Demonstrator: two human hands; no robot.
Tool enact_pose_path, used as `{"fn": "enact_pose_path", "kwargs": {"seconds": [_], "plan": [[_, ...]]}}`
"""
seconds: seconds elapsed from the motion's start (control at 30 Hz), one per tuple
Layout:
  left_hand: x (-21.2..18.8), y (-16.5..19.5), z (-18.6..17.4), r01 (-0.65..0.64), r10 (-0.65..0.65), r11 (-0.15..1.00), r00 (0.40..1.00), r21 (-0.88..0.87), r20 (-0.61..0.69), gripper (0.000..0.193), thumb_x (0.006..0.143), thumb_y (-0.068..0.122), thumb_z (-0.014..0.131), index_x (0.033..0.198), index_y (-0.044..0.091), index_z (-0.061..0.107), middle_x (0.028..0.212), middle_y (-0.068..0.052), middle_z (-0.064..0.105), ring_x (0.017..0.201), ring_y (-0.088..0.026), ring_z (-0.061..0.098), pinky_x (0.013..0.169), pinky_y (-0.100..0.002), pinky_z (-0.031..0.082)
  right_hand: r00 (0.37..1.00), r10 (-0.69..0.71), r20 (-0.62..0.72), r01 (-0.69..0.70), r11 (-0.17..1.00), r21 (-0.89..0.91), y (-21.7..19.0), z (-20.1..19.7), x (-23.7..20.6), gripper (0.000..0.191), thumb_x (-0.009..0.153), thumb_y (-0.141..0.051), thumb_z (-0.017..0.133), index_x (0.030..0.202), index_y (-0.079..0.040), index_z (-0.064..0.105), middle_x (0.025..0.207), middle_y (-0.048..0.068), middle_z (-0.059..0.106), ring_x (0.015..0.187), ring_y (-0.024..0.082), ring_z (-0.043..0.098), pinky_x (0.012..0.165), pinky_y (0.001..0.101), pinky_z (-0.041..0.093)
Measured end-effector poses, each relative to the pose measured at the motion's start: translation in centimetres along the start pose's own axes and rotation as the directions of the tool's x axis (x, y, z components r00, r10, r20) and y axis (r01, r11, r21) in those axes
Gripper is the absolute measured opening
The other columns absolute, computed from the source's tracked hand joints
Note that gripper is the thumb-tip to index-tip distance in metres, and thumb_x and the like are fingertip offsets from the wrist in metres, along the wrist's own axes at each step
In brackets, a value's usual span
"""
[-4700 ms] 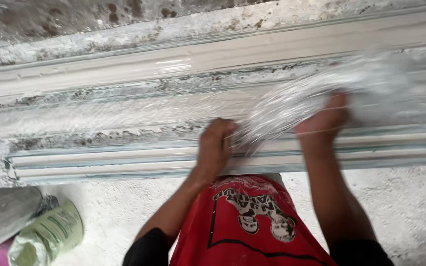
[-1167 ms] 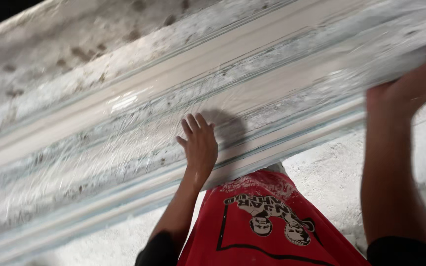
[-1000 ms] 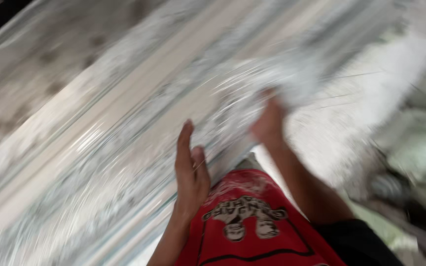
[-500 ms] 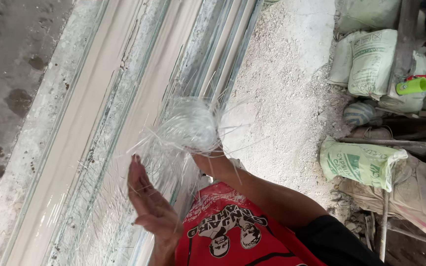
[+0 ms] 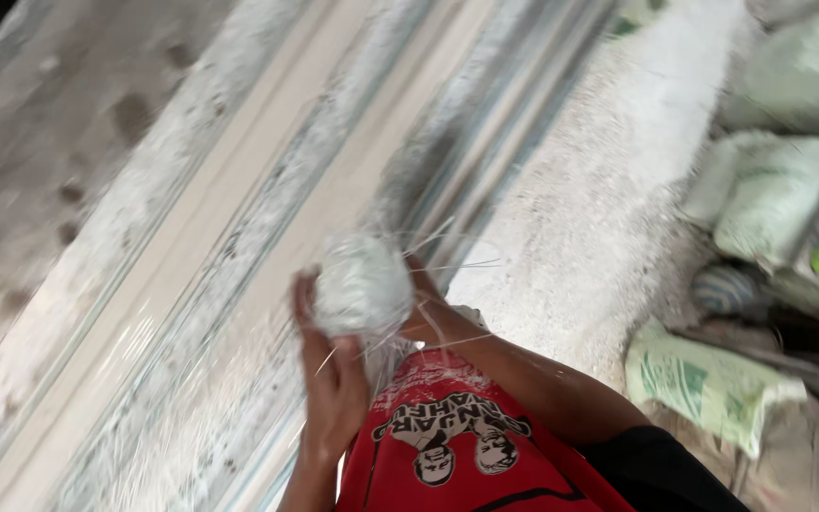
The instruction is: The person takes bundles of white fiberglass strands from a bucket and spreads them by hand over a long, grooved mold. They repeatedly retrieve strands, lay them across the mold surface, and smooth them down to cover the area.
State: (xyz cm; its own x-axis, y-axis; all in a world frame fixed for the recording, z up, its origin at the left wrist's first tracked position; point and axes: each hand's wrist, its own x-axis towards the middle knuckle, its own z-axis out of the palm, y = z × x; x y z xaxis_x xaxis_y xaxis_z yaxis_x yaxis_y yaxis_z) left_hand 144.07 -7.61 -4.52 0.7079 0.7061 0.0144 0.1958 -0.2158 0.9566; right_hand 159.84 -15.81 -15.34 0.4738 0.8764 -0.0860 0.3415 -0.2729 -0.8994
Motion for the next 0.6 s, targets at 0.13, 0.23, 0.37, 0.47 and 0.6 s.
{"fn": "enact_pose_path", "kwargs": {"seconds": [0.13, 0.23, 0.37, 0.47, 0.6], "plan": [[-1.1, -3.3, 0.0, 0.384, -0.385, 0.908, 0.922, -0.165, 0.030, 0.066, 0.107, 0.037, 0.037, 0.162, 0.001, 0.024, 0.105, -0.027, 0.056, 0.084, -0.030, 0.064, 0.075, -0.045, 0.052, 0.996, -0.073, -0.054, 0.058, 0.968, -0.242, 1.8, 1.2, -0.1, 0.059, 0.101, -0.027, 0.048, 0.150, 0.006, 0.040, 0.147, 0.025, 0.047, 0.118, 0.029, 0.042, 0.099, 0.0507, 0.034], [-2.4, -5.2, -0.5, 0.322, -0.326, 0.945, 0.935, -0.054, -0.138, 0.033, 0.112, 0.027, 0.044, 0.129, 0.001, 0.055, 0.077, -0.018, 0.066, 0.066, -0.022, 0.061, 0.061, -0.037, 0.050, 0.989, -0.125, -0.073, 0.077, 0.885, -0.459, 4.2, 1.9, 0.2, 0.057, 0.102, -0.024, 0.047, 0.149, 0.007, 0.041, 0.146, 0.026, 0.047, 0.116, 0.029, 0.043, 0.097, 0.0495, 0.035], [-4.0, -6.7, -2.0, 0.279, -0.251, 0.958, 0.924, 0.060, -0.287, 0.031, 0.110, 0.022, 0.051, 0.103, -0.001, 0.070, 0.080, -0.016, 0.067, 0.059, -0.024, 0.058, 0.057, -0.036, 0.047, 0.977, -0.197, -0.083, 0.110, 0.795, -0.596, 6.8, 2.6, 1.8, 0.055, 0.102, -0.020, 0.047, 0.148, 0.009, 0.042, 0.145, 0.027, 0.048, 0.112, 0.028, 0.044, 0.095, 0.0480, 0.036], [-4.1, -8.0, -3.3, 0.177, -0.115, 0.973, 0.928, 0.147, -0.355, 0.024, 0.109, 0.016, 0.049, 0.104, -0.001, 0.064, 0.086, -0.015, 0.068, 0.061, -0.024, 0.065, 0.054, -0.035, 0.048, 0.965, -0.205, -0.161, 0.083, 0.826, -0.558, 6.8, 1.0, 5.9, 0.053, 0.103, -0.017, 0.047, 0.148, 0.011, 0.043, 0.144, 0.028, 0.049, 0.109, 0.028, 0.045, 0.093, 0.0468, 0.036], [-2.3, -10.7, -4.7, 0.243, -0.080, 0.900, 0.908, 0.362, -0.410, 0.027, 0.110, 0.021, 0.048, 0.102, 0.000, 0.065, 0.094, -0.016, 0.071, 0.072, -0.030, 0.069, 0.058, -0.040, 0.053, 0.881, 0.049, -0.471, -0.101, 0.991, -0.087, 3.1, -5.5, 14.8, 0.059, 0.096, -0.028, 0.053, 0.143, 0.003, 0.035, 0.146, 0.023, 0.040, 0.129, 0.031, 0.041, 0.108, 0.0589, 0.034]]}}
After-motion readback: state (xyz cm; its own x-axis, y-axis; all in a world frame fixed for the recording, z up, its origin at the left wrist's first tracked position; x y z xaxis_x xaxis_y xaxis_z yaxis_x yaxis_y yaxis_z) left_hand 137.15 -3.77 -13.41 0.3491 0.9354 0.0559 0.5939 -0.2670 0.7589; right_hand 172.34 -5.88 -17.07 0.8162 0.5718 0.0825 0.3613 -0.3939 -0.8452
